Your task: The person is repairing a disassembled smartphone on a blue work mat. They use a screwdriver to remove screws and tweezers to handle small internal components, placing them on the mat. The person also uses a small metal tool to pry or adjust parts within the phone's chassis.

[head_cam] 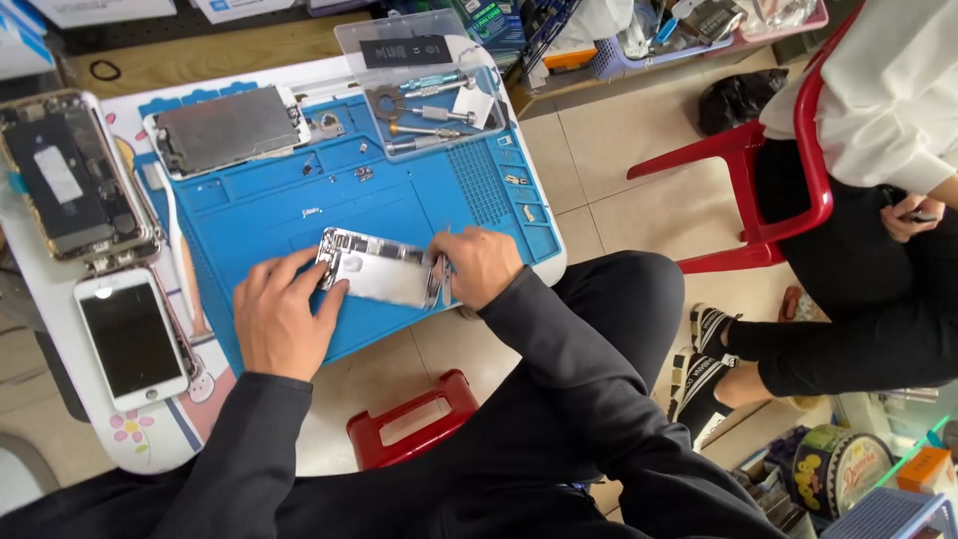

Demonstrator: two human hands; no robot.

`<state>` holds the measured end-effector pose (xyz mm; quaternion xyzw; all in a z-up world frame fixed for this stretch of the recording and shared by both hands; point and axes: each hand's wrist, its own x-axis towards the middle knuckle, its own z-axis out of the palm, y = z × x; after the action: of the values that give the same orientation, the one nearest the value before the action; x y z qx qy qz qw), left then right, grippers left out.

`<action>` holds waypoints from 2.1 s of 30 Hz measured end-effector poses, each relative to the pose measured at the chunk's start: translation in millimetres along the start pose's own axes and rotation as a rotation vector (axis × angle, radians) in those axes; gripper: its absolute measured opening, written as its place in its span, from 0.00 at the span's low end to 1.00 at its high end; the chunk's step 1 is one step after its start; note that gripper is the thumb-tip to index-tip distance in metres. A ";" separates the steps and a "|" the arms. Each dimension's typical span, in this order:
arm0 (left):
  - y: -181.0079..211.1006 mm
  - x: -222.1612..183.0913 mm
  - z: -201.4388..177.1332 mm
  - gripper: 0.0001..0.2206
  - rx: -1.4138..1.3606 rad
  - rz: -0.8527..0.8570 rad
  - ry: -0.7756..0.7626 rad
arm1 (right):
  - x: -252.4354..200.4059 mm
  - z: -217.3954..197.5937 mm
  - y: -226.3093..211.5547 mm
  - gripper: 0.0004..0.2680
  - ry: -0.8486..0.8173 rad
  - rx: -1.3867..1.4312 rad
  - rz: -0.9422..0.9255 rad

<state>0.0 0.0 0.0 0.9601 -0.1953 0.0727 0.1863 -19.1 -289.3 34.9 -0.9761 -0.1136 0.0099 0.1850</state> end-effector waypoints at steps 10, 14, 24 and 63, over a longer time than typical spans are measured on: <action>5.9 2.6 5.1 0.15 -0.042 -0.007 0.052 | 7.3 -4.9 -7.2 0.03 -0.088 -0.011 0.000; 8.2 5.4 6.4 0.13 -0.066 -0.076 0.123 | 18.2 -2.3 -22.1 0.19 -0.120 -0.155 0.051; 18.8 10.0 -3.6 0.10 -0.052 -0.132 0.072 | 28.4 0.8 -48.1 0.25 -0.128 -0.209 -0.005; 53.8 -2.1 2.9 0.31 -0.115 -0.072 -0.005 | -31.1 25.4 -24.0 0.12 0.156 -0.086 0.336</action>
<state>-23.4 -46.3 14.6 0.9544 -0.1650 0.0523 0.2433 -56.2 -265.5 19.2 -0.9862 0.0654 -0.0397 0.1469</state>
